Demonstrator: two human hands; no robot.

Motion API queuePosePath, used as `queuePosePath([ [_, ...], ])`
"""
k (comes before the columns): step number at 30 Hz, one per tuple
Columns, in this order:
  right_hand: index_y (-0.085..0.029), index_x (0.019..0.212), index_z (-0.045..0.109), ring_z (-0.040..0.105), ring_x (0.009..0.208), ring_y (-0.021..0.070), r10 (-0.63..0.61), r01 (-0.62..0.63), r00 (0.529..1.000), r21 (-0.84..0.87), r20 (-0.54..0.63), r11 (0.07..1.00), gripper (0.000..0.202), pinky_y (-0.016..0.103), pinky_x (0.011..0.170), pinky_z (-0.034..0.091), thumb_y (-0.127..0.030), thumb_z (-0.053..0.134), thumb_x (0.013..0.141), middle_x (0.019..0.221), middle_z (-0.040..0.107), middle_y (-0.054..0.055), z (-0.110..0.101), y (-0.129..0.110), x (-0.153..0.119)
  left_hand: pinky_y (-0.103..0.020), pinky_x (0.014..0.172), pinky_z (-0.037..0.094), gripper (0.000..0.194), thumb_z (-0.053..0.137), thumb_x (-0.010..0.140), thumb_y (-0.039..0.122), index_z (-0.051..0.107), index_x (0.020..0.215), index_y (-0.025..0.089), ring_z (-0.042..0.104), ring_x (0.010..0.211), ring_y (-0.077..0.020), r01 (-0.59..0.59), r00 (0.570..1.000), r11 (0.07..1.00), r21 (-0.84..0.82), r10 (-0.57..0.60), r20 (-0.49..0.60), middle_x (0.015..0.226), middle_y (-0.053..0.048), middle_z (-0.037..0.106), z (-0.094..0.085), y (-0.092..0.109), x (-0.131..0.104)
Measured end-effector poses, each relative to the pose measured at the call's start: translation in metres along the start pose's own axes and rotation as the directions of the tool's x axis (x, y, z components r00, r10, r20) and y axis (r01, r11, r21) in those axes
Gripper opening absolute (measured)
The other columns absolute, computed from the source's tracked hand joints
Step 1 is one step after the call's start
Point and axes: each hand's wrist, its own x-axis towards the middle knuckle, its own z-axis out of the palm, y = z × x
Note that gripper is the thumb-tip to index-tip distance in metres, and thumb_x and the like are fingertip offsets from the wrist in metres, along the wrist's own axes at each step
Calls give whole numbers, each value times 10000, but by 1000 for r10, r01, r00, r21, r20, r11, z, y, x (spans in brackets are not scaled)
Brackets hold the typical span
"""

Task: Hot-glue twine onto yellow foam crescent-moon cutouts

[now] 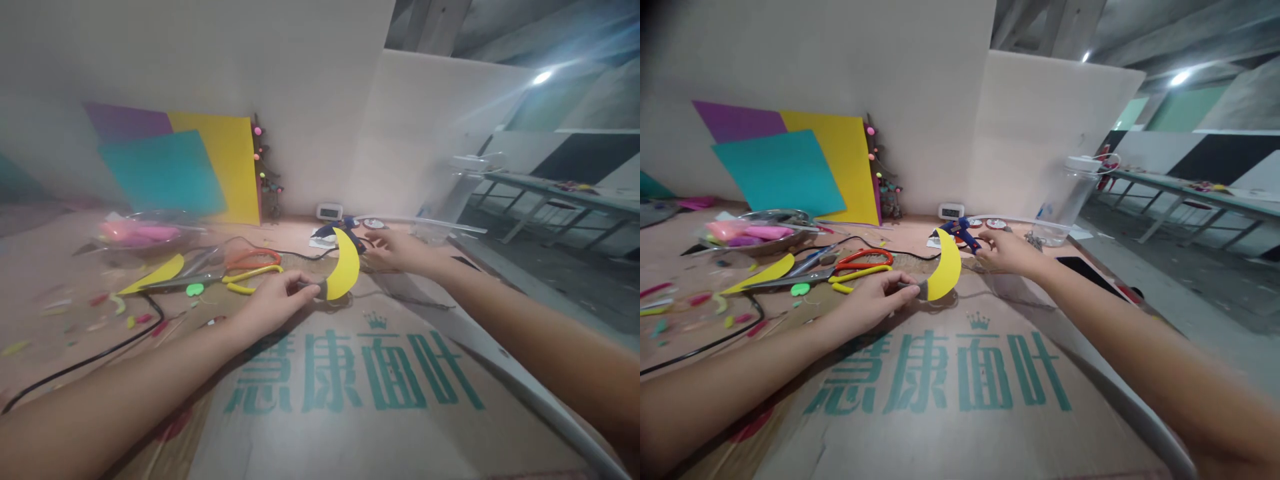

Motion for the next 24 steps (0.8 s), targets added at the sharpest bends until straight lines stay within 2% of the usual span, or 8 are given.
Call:
queuePosePath([
  [2,-195,1196,617,656,877,212,23,-19,998,72,-54,997,448,290,745,484,-413,631,805,1133,685,111,12,-5,18,-208,443,301,287,533,841,428,651,894,172,458,477,-111,-17,1000,1000,9,17,-4,592,27,575,0,0,0],
  [5,-166,1139,635,651,874,219,98,-88,993,154,-59,984,439,292,745,489,-398,676,769,1076,703,113,27,-18,36,-207,453,304,286,530,843,424,654,882,169,463,493,-113,-31,1000,999,27,30,5,610,21,586,0,-1,0],
  [9,-145,939,678,650,788,233,238,-220,967,180,-86,959,278,292,673,489,-370,662,775,925,724,121,39,-36,42,-209,448,301,293,538,837,426,661,891,166,466,495,-118,-32,999,999,31,31,23,617,12,599,0,-1,1],
  [12,-139,864,670,642,681,220,290,-268,952,194,-94,944,258,283,587,478,-384,613,808,821,717,128,40,-41,43,-210,448,311,309,536,838,438,665,919,169,494,515,-128,-27,999,1000,2,27,23,633,3,616,-1,-1,1],
  [15,-135,878,663,627,606,199,328,-300,939,215,-107,929,300,270,538,465,-422,608,807,731,701,110,36,-36,46,-209,445,311,304,538,834,445,655,885,169,492,506,-127,-7,1000,1000,-14,7,14,612,7,605,-1,0,1],
  [18,-137,878,677,620,577,179,325,-289,939,251,-116,924,346,260,553,474,-465,581,823,645,682,85,23,-28,43,-207,439,305,282,550,822,439,635,842,170,469,475,-116,9,1000,999,-33,-9,-9,574,23,575,-1,2,1],
  [21,-136,916,700,634,596,172,265,-186,947,361,-183,914,347,255,592,483,-444,558,844,608,676,74,7,-23,25,-201,440,303,275,549,818,440,613,816,172,464,470,-109,21,1000,999,-46,-22,-21,559,34,550,-1,1,1],
  [24,-150,974,710,661,669,199,285,-140,908,419,-306,897,347,274,585,484,-428,542,852,685,705,90,-5,-26,-5,-195,447,315,282,546,818,451,593,817,173,487,497,-114,44,998,997,-69,-46,-34,563,34,544,-1,-1,3],
])
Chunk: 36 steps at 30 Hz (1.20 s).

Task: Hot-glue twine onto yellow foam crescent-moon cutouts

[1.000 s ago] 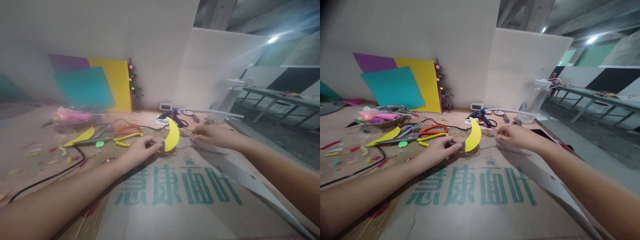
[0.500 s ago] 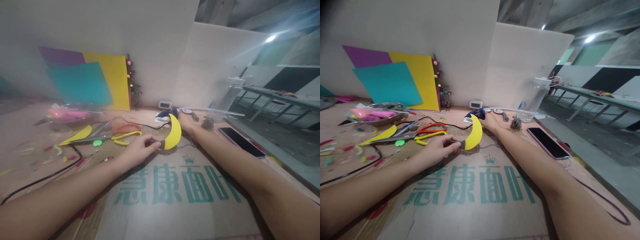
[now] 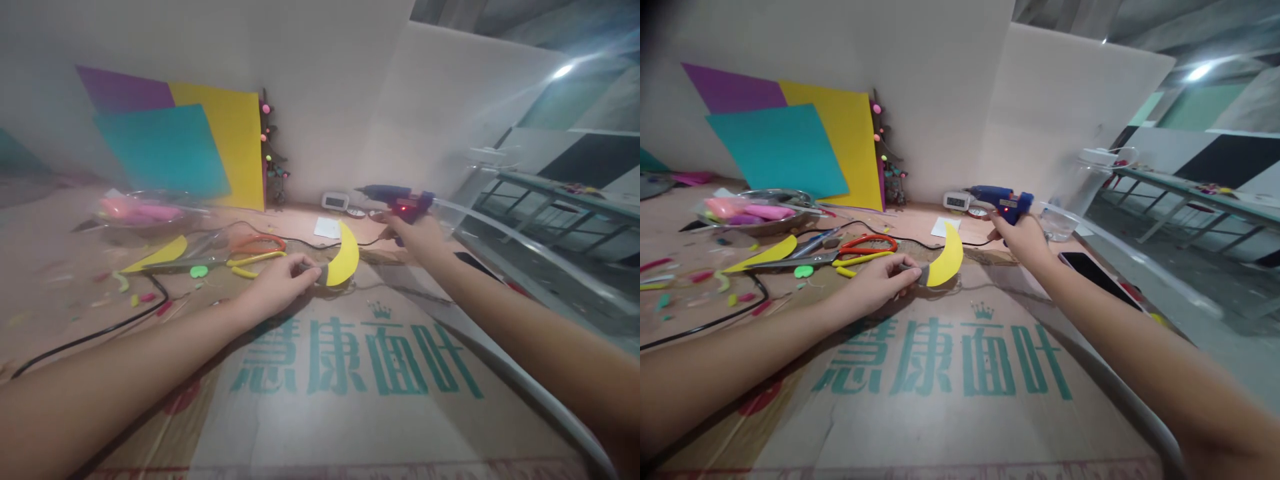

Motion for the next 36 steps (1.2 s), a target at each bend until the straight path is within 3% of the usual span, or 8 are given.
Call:
queuePosePath([
  [4,-199,990,696,665,743,215,-117,116,993,71,4,991,287,319,654,515,-406,566,839,795,712,69,-11,-3,-41,-191,448,321,285,549,823,459,571,803,175,466,475,-98,37,999,998,-43,-38,-27,552,42,533,-1,1,1],
  [7,-222,857,674,654,704,216,-137,130,987,80,81,988,221,354,684,531,-421,579,834,745,686,43,-7,0,-71,-191,448,319,281,560,820,456,558,780,178,443,456,-85,47,998,997,-67,-50,-40,552,51,528,-3,3,0],
  [11,-253,822,616,644,722,236,-209,202,968,61,136,977,181,381,668,543,-432,590,820,771,676,40,3,7,-94,-198,451,329,295,567,813,474,555,767,183,474,459,-93,52,998,997,-63,-54,-40,550,49,546,-4,0,1],
  [14,-257,808,583,637,710,226,-278,261,938,103,210,960,200,368,629,539,-457,583,817,758,668,29,5,8,-97,-205,457,345,313,555,819,495,568,775,186,507,471,-103,61,997,998,-32,-63,-43,562,38,564,-4,-5,2],
  [20,-230,794,606,639,692,229,-213,212,919,39,332,976,250,373,626,516,-479,609,782,778,685,49,6,4,-93,-204,458,365,309,545,828,492,548,761,190,509,477,-105,41,999,998,-55,-43,-28,558,37,556,-4,-6,3],
  [23,-235,737,574,602,609,209,-188,200,929,-4,320,980,259,346,546,487,-487,614,779,675,635,25,9,8,-94,-203,456,364,304,550,827,482,526,744,190,507,478,-104,52,998,996,-73,-54,-27,555,38,546,-4,-4,3],
  [28,-249,721,549,597,614,201,-209,224,943,-29,259,974,226,331,568,496,-451,626,783,667,626,15,11,16,-94,-202,447,338,296,541,838,469,510,740,192,467,455,-93,55,998,997,-54,-57,-26,543,41,520,-4,-5,3],
  [36,-246,692,530,573,577,195,-183,206,935,-46,305,977,248,306,524,451,-459,625,776,623,608,13,12,12,-93,-202,458,346,291,535,843,462,496,732,195,455,453,-92,49,998,997,-64,-51,-23,540,40,522,-3,-7,5],
])
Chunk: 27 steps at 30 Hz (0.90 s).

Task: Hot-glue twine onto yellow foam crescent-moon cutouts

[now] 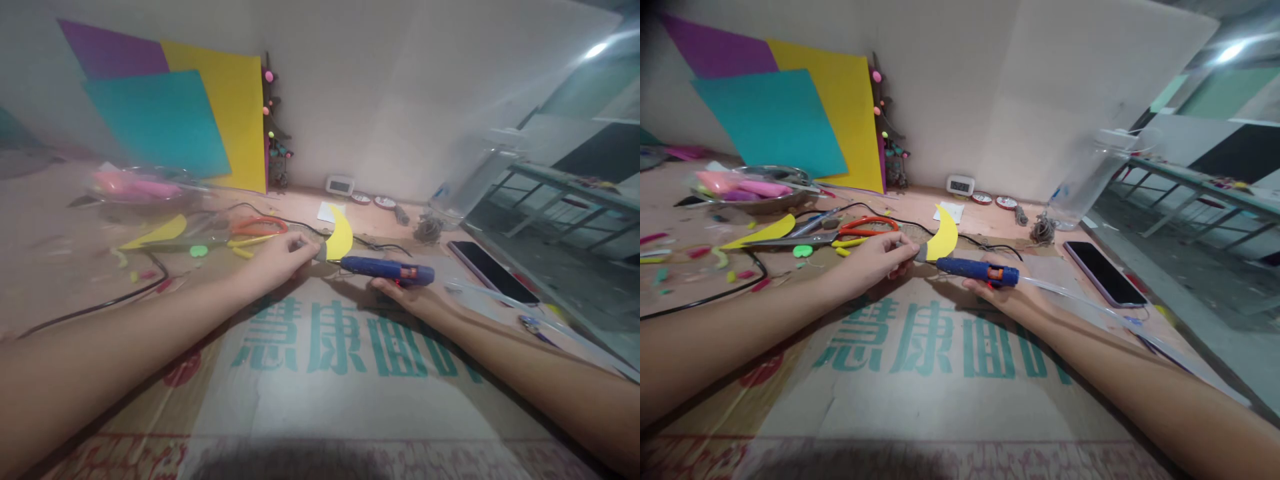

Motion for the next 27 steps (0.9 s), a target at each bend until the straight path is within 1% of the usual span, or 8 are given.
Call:
queuePosePath([
  [3,-240,711,539,592,613,199,44,-44,999,-2,32,999,229,303,556,461,-441,622,784,650,620,12,0,1,0,-204,455,345,287,538,839,463,494,736,198,450,452,-94,7,1000,1000,-6,-7,2,539,41,526,0,1,-1],
  [7,-240,701,547,590,605,199,72,-72,997,-12,28,997,240,306,556,455,-453,626,776,645,618,10,1,-1,-1,-203,453,342,290,535,842,463,487,731,200,449,453,-94,5,1000,1000,-13,-5,7,531,46,517,0,1,-1],
  [13,-250,680,517,574,596,211,56,-56,998,-36,16,998,276,322,547,438,-501,598,763,630,593,14,-1,-7,0,-203,442,332,292,529,847,461,482,730,198,442,445,-91,-6,1000,1000,-29,7,15,527,51,508,-1,-2,1],
  [16,-251,679,503,562,594,213,74,-73,997,-54,14,996,293,331,552,434,-522,587,753,637,579,16,0,-8,1,-203,443,334,296,531,847,463,482,727,196,445,449,-90,-9,1000,1000,-27,10,14,532,49,513,-1,-2,1],
  [20,-248,670,496,548,593,205,95,-94,995,-33,40,995,285,323,547,430,-505,591,751,626,562,13,1,-7,1,-204,445,340,301,533,846,468,485,728,196,451,447,-90,-3,1000,1000,-30,3,16,535,45,524,-1,-2,2],
  [27,-246,665,492,523,571,189,82,-81,996,-33,17,996,281,311,527,413,-488,609,746,610,544,0,2,-5,2,-203,440,335,297,536,843,466,486,725,199,442,442,-89,-5,1000,1000,-28,5,10,525,50,516,0,-3,2],
])
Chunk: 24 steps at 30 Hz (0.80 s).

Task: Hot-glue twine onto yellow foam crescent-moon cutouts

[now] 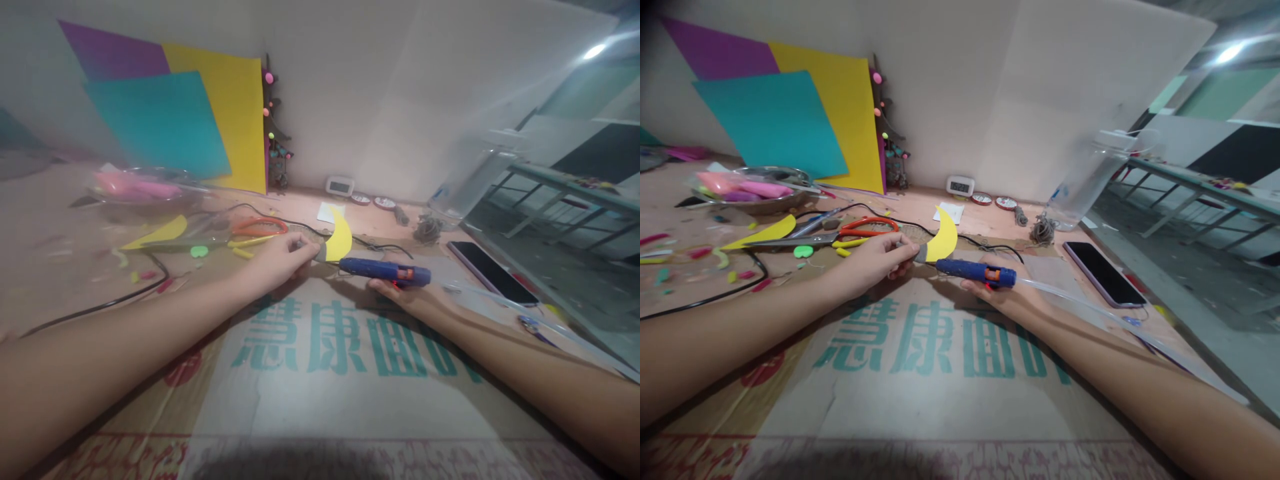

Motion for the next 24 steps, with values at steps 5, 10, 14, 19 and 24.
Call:
queuePosePath([
  [5,-246,653,490,532,570,189,-9,9,1000,-6,-12,1000,285,310,524,424,-485,613,749,601,539,-6,0,-1,0,-201,441,340,294,538,841,466,493,725,200,451,449,-91,5,1000,1000,13,-5,-4,530,49,526,0,2,-1],
  [10,-251,664,513,546,570,195,2,-2,1000,-15,-6,1000,292,311,515,429,-506,630,747,604,561,-5,0,1,-2,-200,444,341,284,542,840,458,497,737,197,451,448,-88,15,1000,1000,9,-15,-2,531,47,522,0,3,-1],
  [14,-250,671,525,548,567,193,-6,6,1000,-8,-8,1000,297,315,528,433,-519,618,754,610,564,-5,0,3,-2,-199,444,336,279,543,839,455,495,741,198,446,446,-87,26,1000,1000,-2,-26,-3,531,47,524,0,4,-2],
  [19,-243,677,529,549,588,191,-10,10,1000,-32,-4,999,280,317,555,431,-495,608,770,621,567,-1,0,0,0,-197,443,330,283,546,834,457,494,737,196,440,442,-85,24,1000,1000,1,-24,-1,530,48,521,1,6,-3],
  [24,-242,667,513,551,591,201,14,-14,1000,-47,-5,999,280,323,558,437,-488,604,766,625,570,13,-2,-5,-1,-194,434,321,291,552,826,471,505,741,196,452,438,-86,29,1000,1000,5,-29,-7,527,50,527,1,6,-3],
])
